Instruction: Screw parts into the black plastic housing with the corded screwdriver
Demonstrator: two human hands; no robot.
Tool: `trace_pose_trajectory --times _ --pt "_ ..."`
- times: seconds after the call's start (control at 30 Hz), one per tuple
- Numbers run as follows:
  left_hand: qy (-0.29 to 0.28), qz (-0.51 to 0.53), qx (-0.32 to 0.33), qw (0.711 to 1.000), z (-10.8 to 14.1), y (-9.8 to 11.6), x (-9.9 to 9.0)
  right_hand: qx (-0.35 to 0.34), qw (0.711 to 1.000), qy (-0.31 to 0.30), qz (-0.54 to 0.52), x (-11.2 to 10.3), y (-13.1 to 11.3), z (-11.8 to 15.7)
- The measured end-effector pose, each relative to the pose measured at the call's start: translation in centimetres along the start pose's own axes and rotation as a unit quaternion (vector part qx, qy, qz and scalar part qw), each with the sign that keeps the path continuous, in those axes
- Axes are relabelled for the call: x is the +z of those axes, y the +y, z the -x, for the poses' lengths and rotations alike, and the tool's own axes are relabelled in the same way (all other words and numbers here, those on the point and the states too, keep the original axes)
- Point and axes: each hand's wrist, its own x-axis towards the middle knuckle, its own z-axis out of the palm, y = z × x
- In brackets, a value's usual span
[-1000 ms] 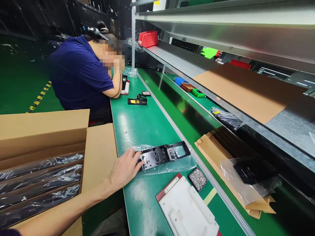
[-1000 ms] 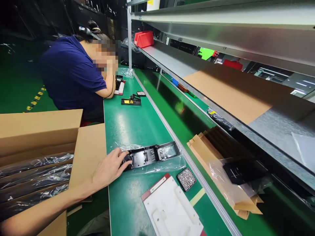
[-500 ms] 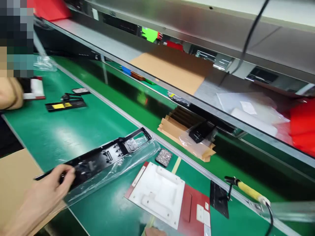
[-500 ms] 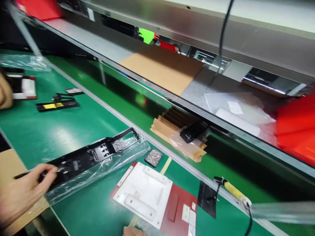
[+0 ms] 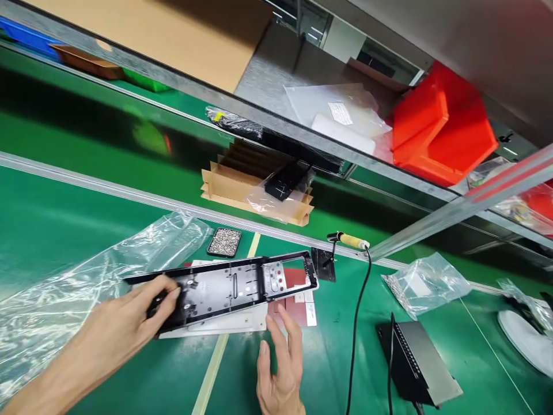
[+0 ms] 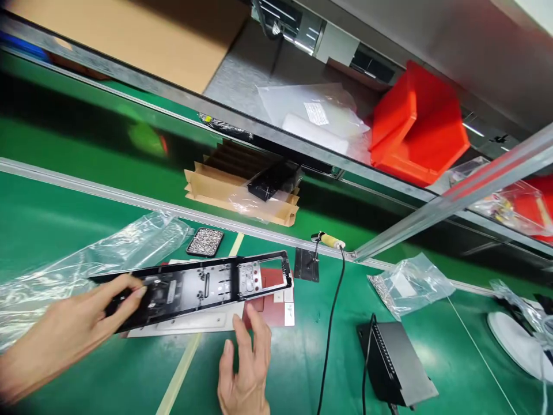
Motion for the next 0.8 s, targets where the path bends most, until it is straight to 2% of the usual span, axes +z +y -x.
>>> trace_pose_trajectory --times 0.13,0.27,0.4,0.53,0.67,0.73,0.8 --pt "-0.046 0.034 0.090 0.994 -3.0 4.6 2.1 0.049 0.996 -0.036 0.062 -0.5 2.2 0.9" --pt "-0.076 0.052 0.131 0.987 -4.0 6.0 3.3 0.067 0.994 -0.044 0.070 -0.2 3.7 1.8" --pt "-0.092 0.050 0.139 0.985 -4.1 5.3 3.7 0.066 0.996 -0.044 0.050 0.6 3.8 2.4" --pt "-0.116 0.054 0.112 0.985 -4.1 3.6 4.0 0.059 0.996 -0.057 0.030 1.4 3.3 2.3" --pt "-0.110 0.049 0.102 0.988 -3.9 2.6 4.5 0.061 0.996 -0.064 0.025 1.6 3.1 1.9" --pt "-0.108 0.036 0.105 0.988 -3.9 2.4 3.9 0.065 0.995 -0.067 0.025 1.7 3.4 2.2" --pt "-0.119 0.035 0.105 0.987 -4.5 2.4 2.5 0.067 0.995 -0.065 0.027 2.0 3.9 2.8"
